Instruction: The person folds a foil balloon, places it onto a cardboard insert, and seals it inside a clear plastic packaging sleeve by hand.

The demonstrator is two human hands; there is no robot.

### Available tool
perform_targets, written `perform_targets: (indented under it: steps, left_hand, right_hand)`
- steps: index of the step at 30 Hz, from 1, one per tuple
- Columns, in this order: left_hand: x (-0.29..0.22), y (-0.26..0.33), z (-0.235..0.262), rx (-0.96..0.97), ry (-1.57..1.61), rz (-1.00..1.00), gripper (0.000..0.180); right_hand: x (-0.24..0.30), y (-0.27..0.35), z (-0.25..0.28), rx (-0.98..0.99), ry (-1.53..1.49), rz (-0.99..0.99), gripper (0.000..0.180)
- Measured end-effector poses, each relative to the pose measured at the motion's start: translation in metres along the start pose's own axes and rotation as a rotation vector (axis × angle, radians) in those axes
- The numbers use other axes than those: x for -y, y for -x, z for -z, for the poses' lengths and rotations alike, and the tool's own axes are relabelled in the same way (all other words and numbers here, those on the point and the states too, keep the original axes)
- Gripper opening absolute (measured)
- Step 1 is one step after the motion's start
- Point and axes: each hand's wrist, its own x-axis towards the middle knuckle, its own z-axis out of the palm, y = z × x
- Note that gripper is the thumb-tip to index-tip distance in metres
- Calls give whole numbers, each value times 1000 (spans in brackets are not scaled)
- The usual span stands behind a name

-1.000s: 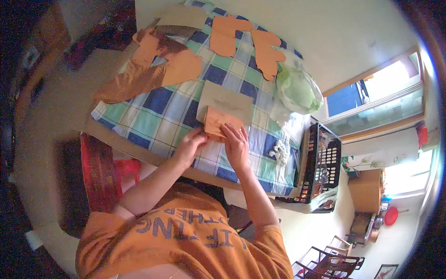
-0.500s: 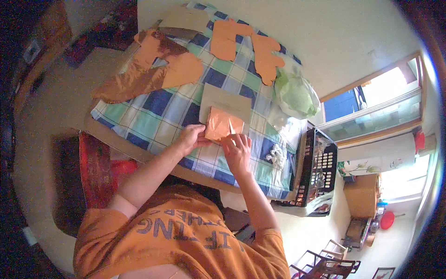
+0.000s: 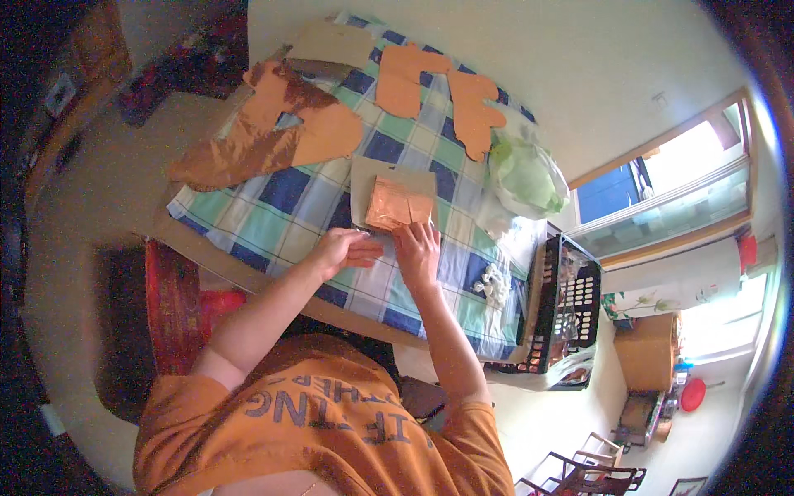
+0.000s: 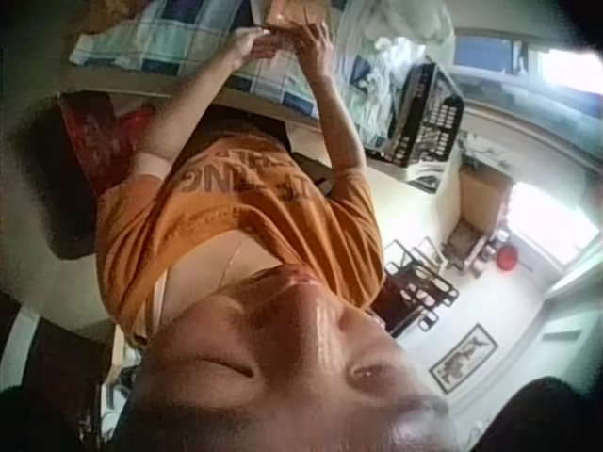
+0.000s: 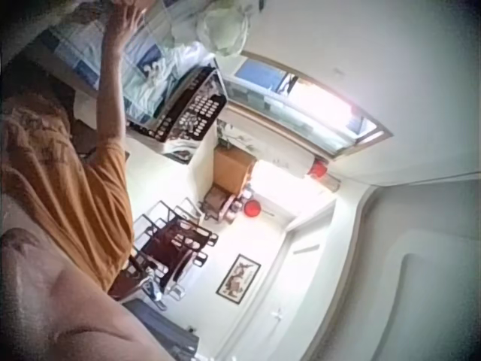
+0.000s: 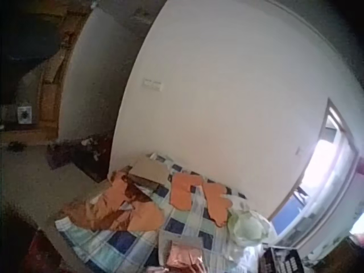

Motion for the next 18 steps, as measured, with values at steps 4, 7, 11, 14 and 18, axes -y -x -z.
perform_targets:
  steps: [4,7,11,14,18]
  left_hand:
    - [-4,10,21,21,-23,2,35]
    - [-24,34,43,19,-307,74,35]
    - [-34,60,26,-299,-1096,-341,24]
    - [-26,45,19,-447,-1372,-693,23]
    - [-1,3,28,-405,-1562,-1023,59]
  right_hand:
    - [11,10,2,-33,-50,-35,13]
    - [9,42,19,16,-68,-149,17]
    - [3,73,32,76,-124,-278,25]
    - [18,69,34,52,-164,-295,26]
    - [25,63,32,126,-164,-250,29]
